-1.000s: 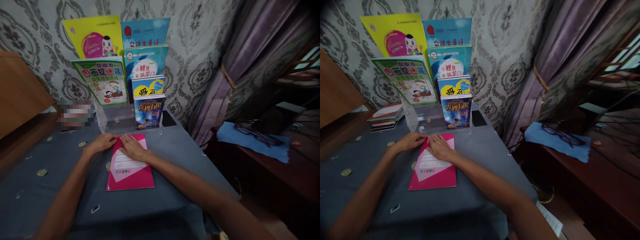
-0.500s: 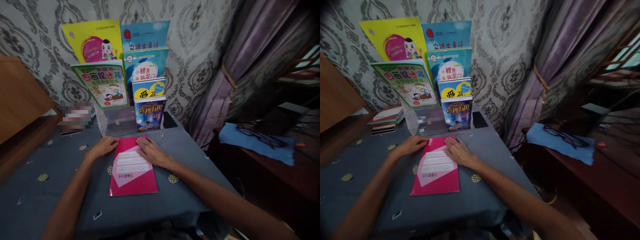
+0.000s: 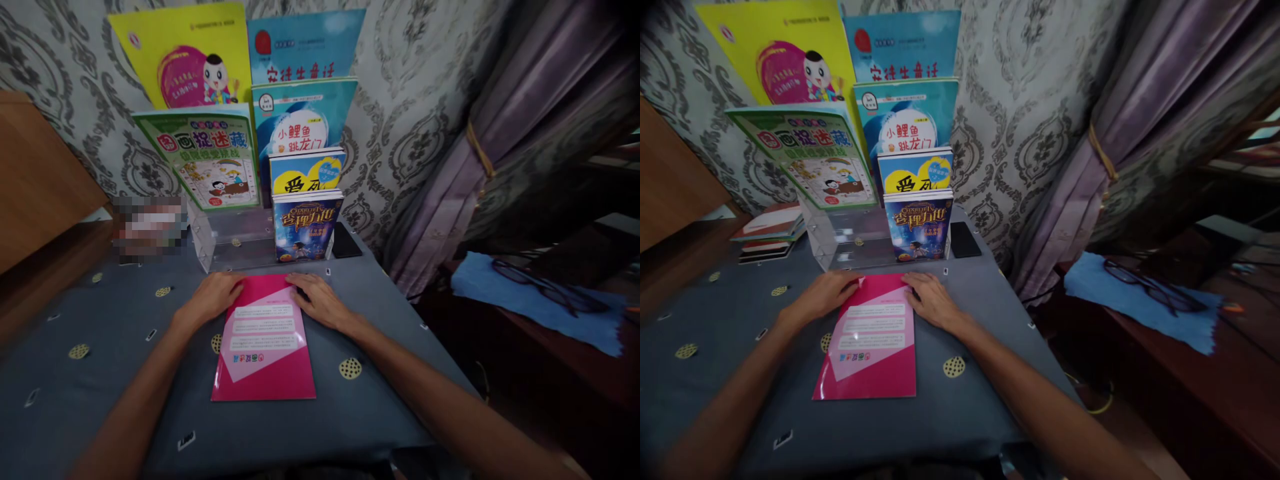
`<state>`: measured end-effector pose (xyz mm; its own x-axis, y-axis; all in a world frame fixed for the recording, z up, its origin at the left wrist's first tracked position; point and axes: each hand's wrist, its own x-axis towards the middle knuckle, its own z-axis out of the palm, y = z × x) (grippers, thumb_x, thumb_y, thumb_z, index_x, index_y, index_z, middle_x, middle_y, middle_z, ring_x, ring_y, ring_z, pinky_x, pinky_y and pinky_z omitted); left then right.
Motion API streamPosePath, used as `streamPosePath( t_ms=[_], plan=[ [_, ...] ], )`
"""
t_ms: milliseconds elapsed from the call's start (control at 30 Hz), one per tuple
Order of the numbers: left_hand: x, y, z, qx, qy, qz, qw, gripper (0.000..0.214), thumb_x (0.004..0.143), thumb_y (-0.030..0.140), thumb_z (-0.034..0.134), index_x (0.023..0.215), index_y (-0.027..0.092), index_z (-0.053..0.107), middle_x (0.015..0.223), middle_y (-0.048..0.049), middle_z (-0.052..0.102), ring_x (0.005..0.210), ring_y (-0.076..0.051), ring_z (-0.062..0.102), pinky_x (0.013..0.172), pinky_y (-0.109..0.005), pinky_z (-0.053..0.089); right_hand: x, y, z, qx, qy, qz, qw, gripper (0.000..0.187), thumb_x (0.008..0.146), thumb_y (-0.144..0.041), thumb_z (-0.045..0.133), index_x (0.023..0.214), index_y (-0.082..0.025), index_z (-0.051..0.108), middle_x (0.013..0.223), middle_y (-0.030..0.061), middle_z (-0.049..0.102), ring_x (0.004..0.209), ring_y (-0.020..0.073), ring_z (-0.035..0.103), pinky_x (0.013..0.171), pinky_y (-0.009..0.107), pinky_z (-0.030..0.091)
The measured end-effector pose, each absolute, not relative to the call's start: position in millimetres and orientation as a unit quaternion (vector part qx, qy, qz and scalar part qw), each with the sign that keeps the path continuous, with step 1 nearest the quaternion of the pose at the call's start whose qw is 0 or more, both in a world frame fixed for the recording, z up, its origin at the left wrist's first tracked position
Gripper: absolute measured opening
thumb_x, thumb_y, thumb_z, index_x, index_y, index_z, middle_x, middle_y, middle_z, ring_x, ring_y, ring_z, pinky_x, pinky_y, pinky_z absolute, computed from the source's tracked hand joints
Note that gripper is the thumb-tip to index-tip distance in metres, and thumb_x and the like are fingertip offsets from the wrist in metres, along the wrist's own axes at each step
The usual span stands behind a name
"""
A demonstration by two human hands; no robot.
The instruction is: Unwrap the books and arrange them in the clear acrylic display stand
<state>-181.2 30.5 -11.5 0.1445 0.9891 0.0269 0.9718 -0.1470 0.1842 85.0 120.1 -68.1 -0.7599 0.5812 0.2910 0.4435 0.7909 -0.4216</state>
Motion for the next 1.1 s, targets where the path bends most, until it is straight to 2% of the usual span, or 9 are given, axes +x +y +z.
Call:
streamPosePath(
  t_ms=[200, 400, 567, 867, 1100],
  plan=[
    [-154, 26, -14, 0.75, 0.661, -0.028, 0.011, 0.032, 0.098, 0.034, 0.048, 0.117, 0.013, 0.065, 0.118, -0.0191, 0.07, 0.114, -0.032, 0.065, 0.096, -0.043, 0.048, 89, 124, -79, -0.253, -0.931, 0.157, 0.21, 0.046, 0.099, -0.029, 0.049, 0.143, -0.018, 0.052, 0.146, 0.0141, 0.056, 0.14, 0.0261, 0.048, 0.118, 0.054, 0.034],
    [-142, 28, -20, 0.718, 0.69, -0.089, -0.03, 0.044, 0.1, 0.032, 0.043, 0.131, 0.003, 0.056, 0.133, -0.0273, 0.061, 0.131, -0.035, 0.055, 0.106, -0.044, 0.042, 75, 126, -71, -0.257, -0.944, 0.128, 0.161, 0.046, 0.1, -0.021, 0.043, 0.144, -0.013, 0.051, 0.15, 0.0174, 0.05, 0.145, 0.0264, 0.041, 0.12, 0.051, 0.033],
    [-143, 31, -21, 0.703, 0.705, -0.088, -0.035, 0.047, 0.102, 0.032, 0.04, 0.135, 0.002, 0.053, 0.137, -0.0272, 0.059, 0.132, -0.036, 0.053, 0.108, -0.045, 0.041, 66, 136, -67, -0.26, -0.949, 0.112, 0.137, 0.045, 0.101, -0.02, 0.041, 0.143, -0.013, 0.053, 0.151, 0.016, 0.05, 0.145, 0.025, 0.04, 0.12, 0.048, 0.033],
    [-144, 33, -21, 0.696, 0.711, -0.09, -0.048, 0.042, 0.101, 0.031, 0.04, 0.13, 0.006, 0.056, 0.136, -0.024, 0.06, 0.132, -0.033, 0.053, 0.11, -0.043, 0.039, 65, 145, -74, -0.244, -0.947, 0.125, 0.168, 0.045, 0.101, -0.023, 0.04, 0.144, -0.017, 0.053, 0.152, 0.0137, 0.049, 0.144, 0.0239, 0.042, 0.119, 0.048, 0.034],
    [-147, 37, -26, 0.7, 0.709, -0.062, -0.059, 0.039, 0.101, 0.03, 0.039, 0.126, 0.008, 0.058, 0.129, -0.0237, 0.063, 0.122, -0.035, 0.058, 0.101, -0.048, 0.043, 63, 144, -68, -0.257, -0.945, 0.101, 0.176, 0.036, 0.101, -0.023, 0.047, 0.131, -0.011, 0.062, 0.135, 0.0176, 0.06, 0.128, 0.0281, 0.055, 0.111, 0.046, 0.044]
  ],
)
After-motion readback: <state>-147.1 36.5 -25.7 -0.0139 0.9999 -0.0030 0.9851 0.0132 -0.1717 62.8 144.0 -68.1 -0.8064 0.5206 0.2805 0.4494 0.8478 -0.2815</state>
